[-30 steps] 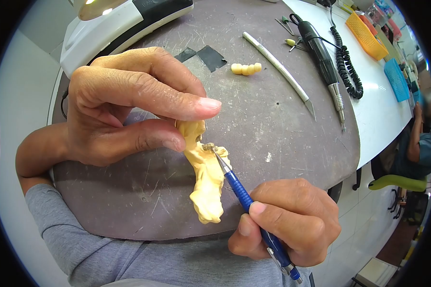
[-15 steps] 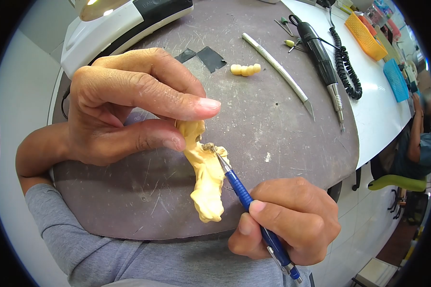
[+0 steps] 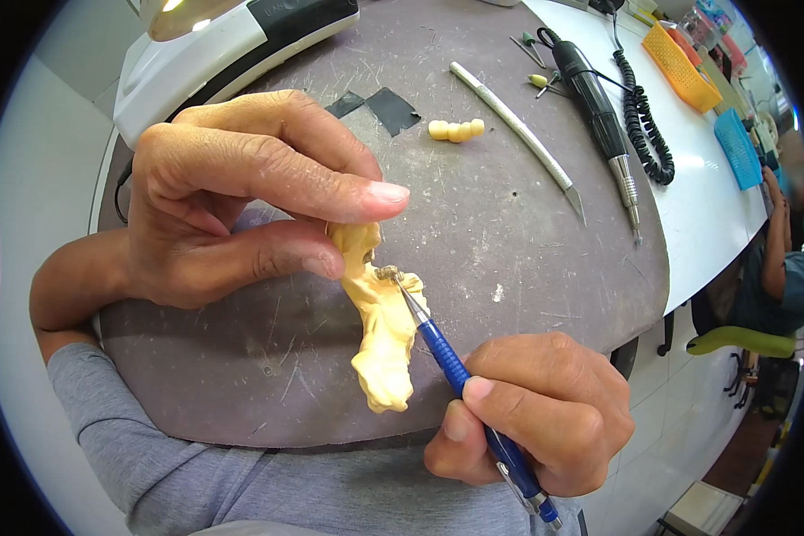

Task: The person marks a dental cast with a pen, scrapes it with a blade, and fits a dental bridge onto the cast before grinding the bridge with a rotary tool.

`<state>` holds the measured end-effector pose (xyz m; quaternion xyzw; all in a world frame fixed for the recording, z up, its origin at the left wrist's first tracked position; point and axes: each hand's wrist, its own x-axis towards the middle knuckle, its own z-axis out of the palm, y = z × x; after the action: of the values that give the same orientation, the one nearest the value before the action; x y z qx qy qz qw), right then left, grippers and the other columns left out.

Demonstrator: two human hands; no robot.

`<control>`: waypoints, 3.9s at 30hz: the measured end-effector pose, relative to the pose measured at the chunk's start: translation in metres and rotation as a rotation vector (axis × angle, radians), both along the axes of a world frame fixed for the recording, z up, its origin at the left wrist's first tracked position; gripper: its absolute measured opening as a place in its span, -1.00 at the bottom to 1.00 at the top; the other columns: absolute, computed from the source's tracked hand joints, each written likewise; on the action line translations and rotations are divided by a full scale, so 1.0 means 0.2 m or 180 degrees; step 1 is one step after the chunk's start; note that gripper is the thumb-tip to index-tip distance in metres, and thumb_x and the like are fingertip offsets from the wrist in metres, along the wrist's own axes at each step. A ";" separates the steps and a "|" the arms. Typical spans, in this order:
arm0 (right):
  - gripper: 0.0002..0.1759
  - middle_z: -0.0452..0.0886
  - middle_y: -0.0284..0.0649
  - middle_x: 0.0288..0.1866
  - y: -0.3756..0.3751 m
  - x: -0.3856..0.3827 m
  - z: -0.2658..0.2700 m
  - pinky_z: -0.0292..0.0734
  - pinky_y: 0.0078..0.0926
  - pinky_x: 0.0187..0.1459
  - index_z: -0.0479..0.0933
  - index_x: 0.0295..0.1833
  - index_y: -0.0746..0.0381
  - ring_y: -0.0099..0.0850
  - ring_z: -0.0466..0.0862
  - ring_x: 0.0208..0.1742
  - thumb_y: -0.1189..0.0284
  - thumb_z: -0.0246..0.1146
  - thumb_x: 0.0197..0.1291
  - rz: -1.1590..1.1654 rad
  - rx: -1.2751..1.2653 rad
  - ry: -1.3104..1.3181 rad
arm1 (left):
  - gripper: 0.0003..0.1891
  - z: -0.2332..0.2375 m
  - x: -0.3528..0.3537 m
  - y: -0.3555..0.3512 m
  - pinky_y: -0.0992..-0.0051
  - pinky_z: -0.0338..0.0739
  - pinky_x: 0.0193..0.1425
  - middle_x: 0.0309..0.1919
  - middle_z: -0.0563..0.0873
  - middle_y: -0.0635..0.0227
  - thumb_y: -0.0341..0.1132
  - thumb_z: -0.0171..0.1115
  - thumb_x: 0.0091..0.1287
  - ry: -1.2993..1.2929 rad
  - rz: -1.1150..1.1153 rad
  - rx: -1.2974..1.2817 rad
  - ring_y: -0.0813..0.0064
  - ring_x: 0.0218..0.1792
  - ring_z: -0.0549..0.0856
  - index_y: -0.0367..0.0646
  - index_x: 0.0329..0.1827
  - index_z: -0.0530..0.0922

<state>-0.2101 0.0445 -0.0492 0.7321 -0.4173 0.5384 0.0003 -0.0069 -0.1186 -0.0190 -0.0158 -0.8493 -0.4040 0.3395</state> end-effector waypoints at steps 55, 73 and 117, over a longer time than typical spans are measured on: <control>-0.74 0.66 -0.03 -0.55 -0.05 0.00 0.01 0.53 -0.73 -0.57 0.50 -0.22 0.37 -0.54 0.65 -0.59 0.57 0.43 0.03 0.0091 0.0138 -0.0740 | -0.73 -0.02 -0.01 0.01 0.45 0.72 0.11 0.00 0.77 0.06 -0.63 0.26 0.34 -0.0356 -0.0230 0.0668 0.36 0.04 0.77 -0.28 0.07 0.71; -0.77 0.65 -0.05 -0.50 -0.03 -0.01 0.03 0.51 -0.74 -0.53 0.46 -0.20 0.39 -0.55 0.63 -0.55 0.61 0.37 0.08 0.0275 0.0422 -0.0988 | -0.74 -0.02 -0.02 0.00 0.49 0.71 -0.01 -0.05 0.79 0.08 -0.57 0.27 0.36 -0.0331 -0.0162 0.0354 0.39 -0.06 0.79 -0.24 0.08 0.74; -0.77 0.64 -0.05 -0.54 -0.03 0.02 0.04 0.47 -0.74 -0.58 0.47 -0.21 0.39 -0.55 0.62 -0.58 0.59 0.38 0.08 0.0299 0.0378 -0.0943 | -0.76 -0.01 0.01 0.01 0.51 0.70 -0.06 -0.08 0.79 0.08 -0.52 0.32 0.35 -0.0314 -0.0115 0.0307 0.40 -0.11 0.80 -0.25 0.05 0.75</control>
<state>-0.2062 0.0382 -0.0406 0.6621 -0.4091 0.6143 -0.1297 -0.0048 -0.1158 -0.0206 0.0052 -0.8441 -0.4508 0.2902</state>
